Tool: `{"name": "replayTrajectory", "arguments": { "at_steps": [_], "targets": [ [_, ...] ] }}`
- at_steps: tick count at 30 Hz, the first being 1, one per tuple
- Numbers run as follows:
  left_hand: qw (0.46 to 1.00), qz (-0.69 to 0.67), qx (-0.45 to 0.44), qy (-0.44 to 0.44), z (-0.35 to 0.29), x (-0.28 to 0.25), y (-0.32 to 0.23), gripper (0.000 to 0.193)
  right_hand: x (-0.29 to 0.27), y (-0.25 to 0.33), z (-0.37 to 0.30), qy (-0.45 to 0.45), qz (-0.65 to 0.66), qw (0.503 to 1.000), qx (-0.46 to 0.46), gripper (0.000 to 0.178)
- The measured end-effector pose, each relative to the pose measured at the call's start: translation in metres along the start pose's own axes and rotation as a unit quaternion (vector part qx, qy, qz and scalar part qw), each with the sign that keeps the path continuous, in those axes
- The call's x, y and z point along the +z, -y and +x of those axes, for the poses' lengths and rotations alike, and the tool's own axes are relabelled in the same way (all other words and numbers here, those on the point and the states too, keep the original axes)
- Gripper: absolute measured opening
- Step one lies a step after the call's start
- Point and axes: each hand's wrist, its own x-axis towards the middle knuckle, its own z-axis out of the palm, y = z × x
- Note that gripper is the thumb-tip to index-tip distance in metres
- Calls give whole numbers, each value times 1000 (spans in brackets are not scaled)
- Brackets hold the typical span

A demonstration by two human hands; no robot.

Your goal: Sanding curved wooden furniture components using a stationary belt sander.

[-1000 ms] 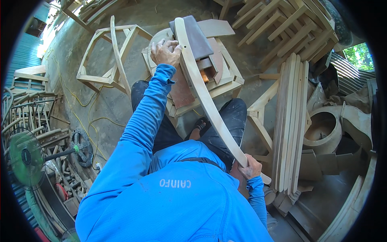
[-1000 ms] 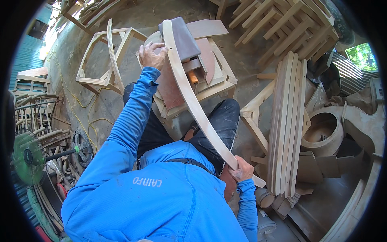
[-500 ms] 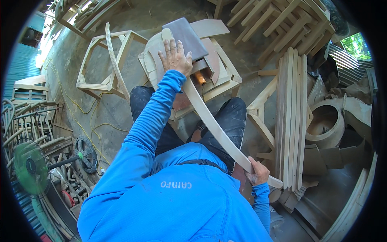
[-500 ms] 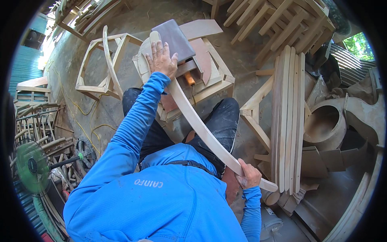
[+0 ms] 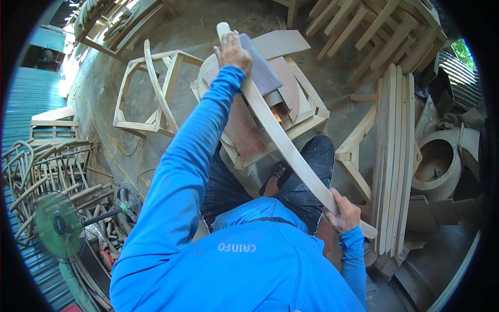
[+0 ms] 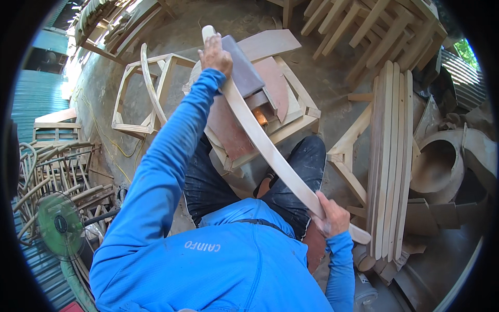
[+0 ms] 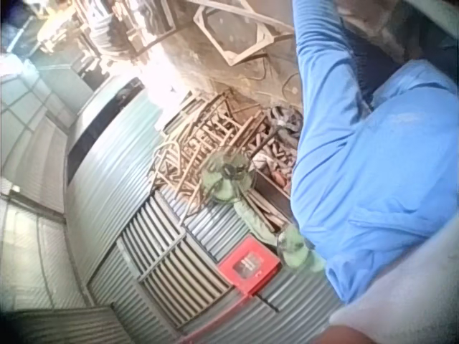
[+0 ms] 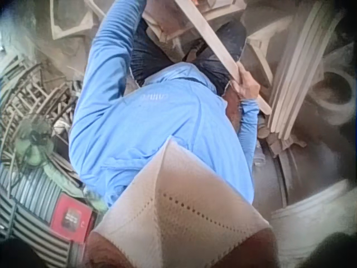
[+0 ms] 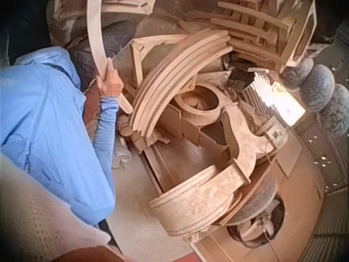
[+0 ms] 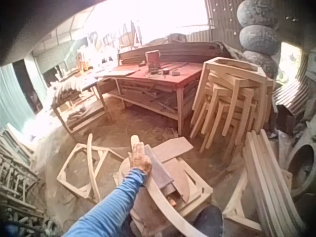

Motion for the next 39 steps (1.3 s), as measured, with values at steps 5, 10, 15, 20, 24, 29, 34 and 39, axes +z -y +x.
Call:
{"name": "replayTrajectory", "arguments": {
  "at_steps": [5, 10, 15, 20, 24, 29, 34, 39],
  "targets": [
    [998, 36, -34, 23, 14, 1, -5, 63, 11, -1, -5, -20, 0, 1000, 13, 77],
    [988, 116, 38, 92, -70, -20, -46, 72, 4, -29, -82, 28, -13, 999, 29, 74],
    [985, 102, -9, 140, -146, -37, -79, 75, -21, -48, -141, 71, -19, 997, 25, 82],
    [990, 84, -8, 113, -95, -24, -49, 74, -22, -46, -91, 87, -52, 995, 4, 90],
    [992, 70, 5, 108, -22, -18, -7, 74, -16, -33, -29, 47, -37, 996, -68, 84],
    [990, 83, 23, 115, 0, -21, 0, 73, -1, -24, -16, 44, -20, 996, -73, 68],
    [990, 87, 25, 113, -84, -20, -43, 73, -8, -37, -84, 61, -7, 997, -53, 74],
    [989, 88, 20, 117, -93, -19, -60, 73, -18, -41, -93, 120, -17, 992, -24, 81]
  ]
}}
